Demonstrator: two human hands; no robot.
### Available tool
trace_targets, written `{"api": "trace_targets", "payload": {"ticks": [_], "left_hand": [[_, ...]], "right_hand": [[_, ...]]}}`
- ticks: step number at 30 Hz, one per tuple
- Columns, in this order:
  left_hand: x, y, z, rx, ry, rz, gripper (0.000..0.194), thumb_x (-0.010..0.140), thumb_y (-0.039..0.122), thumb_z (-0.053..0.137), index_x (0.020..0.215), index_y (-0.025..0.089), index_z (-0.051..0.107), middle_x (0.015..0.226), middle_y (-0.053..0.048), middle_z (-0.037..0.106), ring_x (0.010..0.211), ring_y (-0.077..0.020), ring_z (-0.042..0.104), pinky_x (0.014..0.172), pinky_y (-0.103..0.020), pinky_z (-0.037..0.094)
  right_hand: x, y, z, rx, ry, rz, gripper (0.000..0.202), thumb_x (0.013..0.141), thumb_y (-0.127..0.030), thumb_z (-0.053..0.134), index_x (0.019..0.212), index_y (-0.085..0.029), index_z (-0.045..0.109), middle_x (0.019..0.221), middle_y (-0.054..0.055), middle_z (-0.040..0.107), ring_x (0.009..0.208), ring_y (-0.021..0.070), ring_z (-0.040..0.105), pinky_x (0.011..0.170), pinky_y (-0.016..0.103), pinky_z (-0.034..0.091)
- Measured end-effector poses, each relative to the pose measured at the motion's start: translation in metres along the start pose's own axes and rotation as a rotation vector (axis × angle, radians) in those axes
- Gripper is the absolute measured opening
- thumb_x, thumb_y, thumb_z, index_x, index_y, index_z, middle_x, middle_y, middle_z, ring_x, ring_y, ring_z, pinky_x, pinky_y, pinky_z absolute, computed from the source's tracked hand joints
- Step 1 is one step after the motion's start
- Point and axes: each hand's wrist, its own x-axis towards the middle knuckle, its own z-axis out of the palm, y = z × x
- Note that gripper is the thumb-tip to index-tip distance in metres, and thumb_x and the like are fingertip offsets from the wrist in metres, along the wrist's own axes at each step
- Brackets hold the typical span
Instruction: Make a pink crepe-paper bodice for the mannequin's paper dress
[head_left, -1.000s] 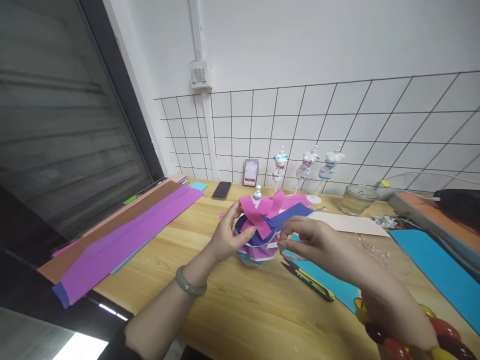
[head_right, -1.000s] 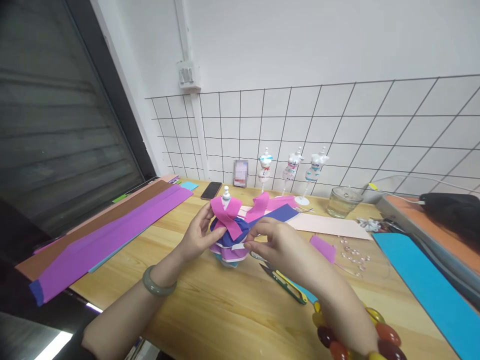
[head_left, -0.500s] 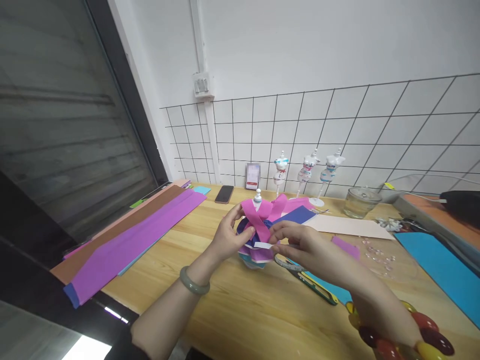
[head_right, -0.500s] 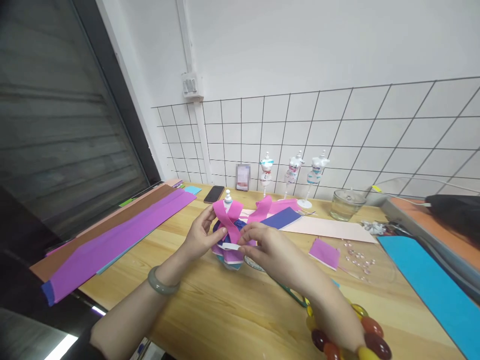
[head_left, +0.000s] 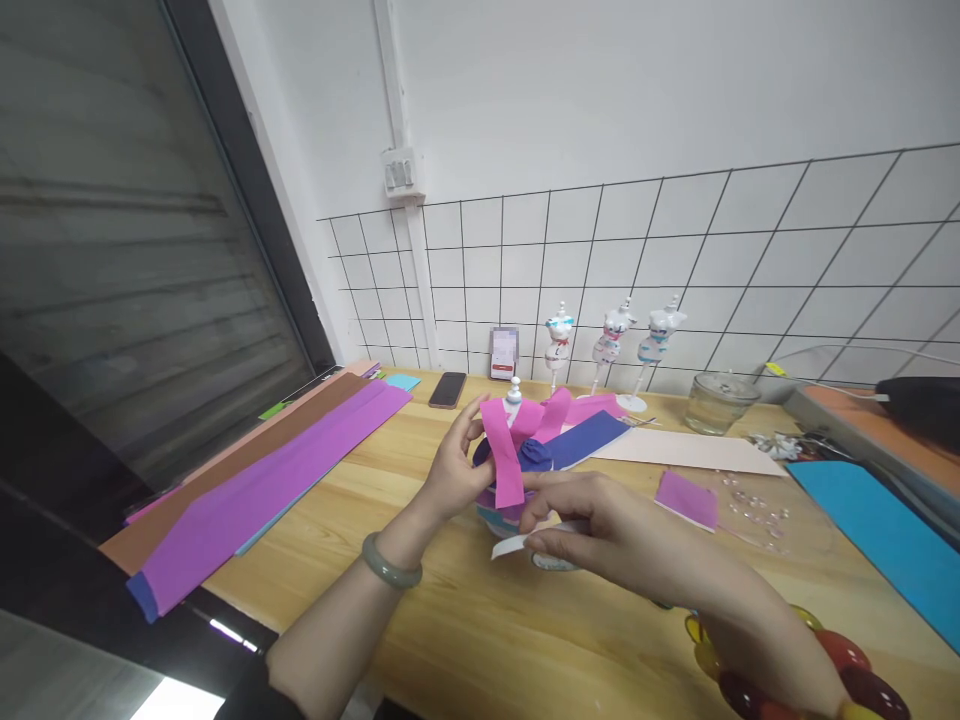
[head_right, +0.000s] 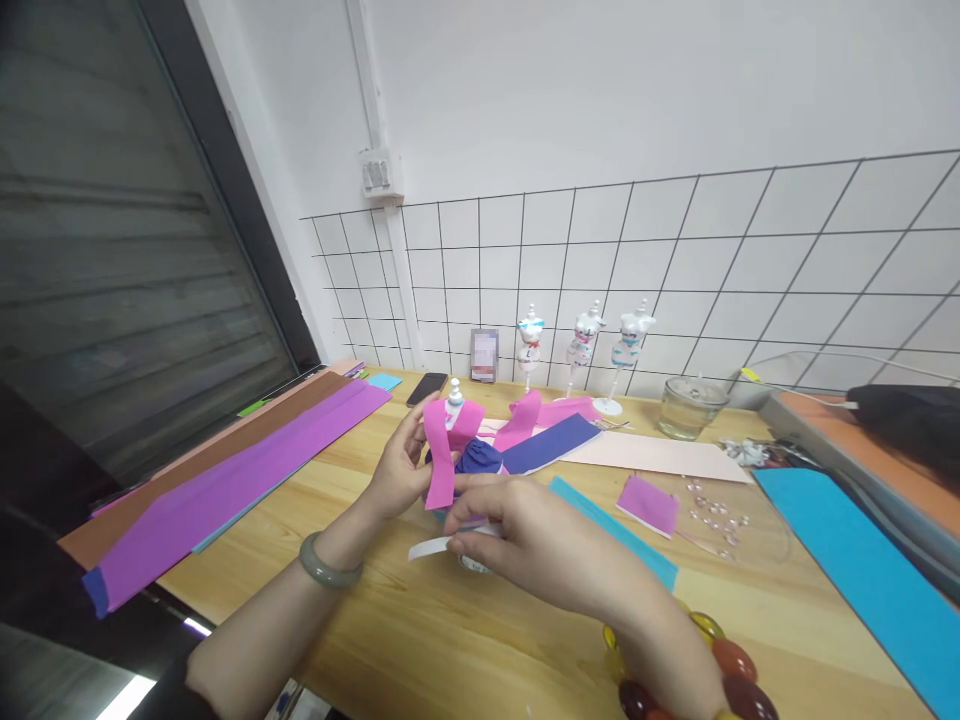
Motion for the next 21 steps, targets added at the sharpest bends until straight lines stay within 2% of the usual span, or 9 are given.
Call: {"api": "trace_targets", "payload": {"ticks": [2,4,9,14,19,21], "left_hand": [[-0.001,-0.001,0.000,-0.017,0.004,-0.016,0.089,0.076,0.018,0.068,0.148,0.024,0.017,0.124,-0.012,0.060,0.119,-0.0220,0.055,0.100,-0.036,0.044],[-0.002,-0.002,0.000,-0.005,0.010,-0.016,0.094,0.077,0.019,0.067,0.150,0.025,0.008,0.119,-0.010,0.062,0.117,-0.0205,0.056,0.101,-0.036,0.042],[-0.001,-0.002,0.000,0.033,0.014,0.006,0.092,0.077,0.018,0.064,0.150,0.025,0.009,0.117,-0.009,0.064,0.116,-0.0191,0.056,0.104,-0.036,0.040],[0.000,-0.001,-0.001,0.057,-0.005,0.010,0.092,0.076,0.017,0.065,0.150,0.026,0.010,0.124,-0.011,0.061,0.119,-0.0210,0.055,0.105,-0.038,0.038],[-0.001,-0.002,-0.002,0.046,-0.007,0.005,0.095,0.074,0.019,0.069,0.149,0.027,0.012,0.136,-0.013,0.051,0.130,-0.0245,0.044,0.108,-0.039,0.035],[-0.002,-0.002,-0.003,0.043,-0.007,0.005,0.096,0.073,0.020,0.070,0.149,0.027,0.012,0.139,-0.014,0.048,0.133,-0.0248,0.041,0.108,-0.039,0.035]], "right_hand": [[-0.001,-0.001,0.001,-0.006,-0.023,-0.022,0.015,0.088,-0.021,0.052,0.079,-0.022,0.064,0.079,-0.002,0.065,0.068,0.0119,0.055,0.060,0.023,0.042],[-0.002,0.000,0.000,-0.013,-0.049,-0.045,0.016,0.087,-0.019,0.053,0.078,-0.023,0.066,0.082,-0.002,0.066,0.070,0.0126,0.057,0.061,0.024,0.042],[-0.004,0.006,-0.002,-0.052,-0.161,-0.026,0.019,0.083,-0.015,0.054,0.076,-0.023,0.069,0.071,-0.003,0.065,0.060,0.0110,0.054,0.052,0.022,0.038],[-0.003,0.007,-0.002,-0.109,-0.118,0.024,0.019,0.081,-0.015,0.054,0.072,-0.024,0.068,0.075,-0.004,0.068,0.061,0.0105,0.055,0.053,0.021,0.037],[-0.006,0.010,-0.004,-0.096,-0.105,0.036,0.019,0.081,-0.014,0.055,0.073,-0.023,0.069,0.078,-0.002,0.070,0.063,0.0117,0.057,0.053,0.022,0.039],[-0.009,0.011,-0.008,-0.074,-0.085,0.043,0.017,0.082,-0.016,0.056,0.073,-0.023,0.070,0.091,0.000,0.071,0.059,0.0106,0.056,0.051,0.022,0.039]]}}
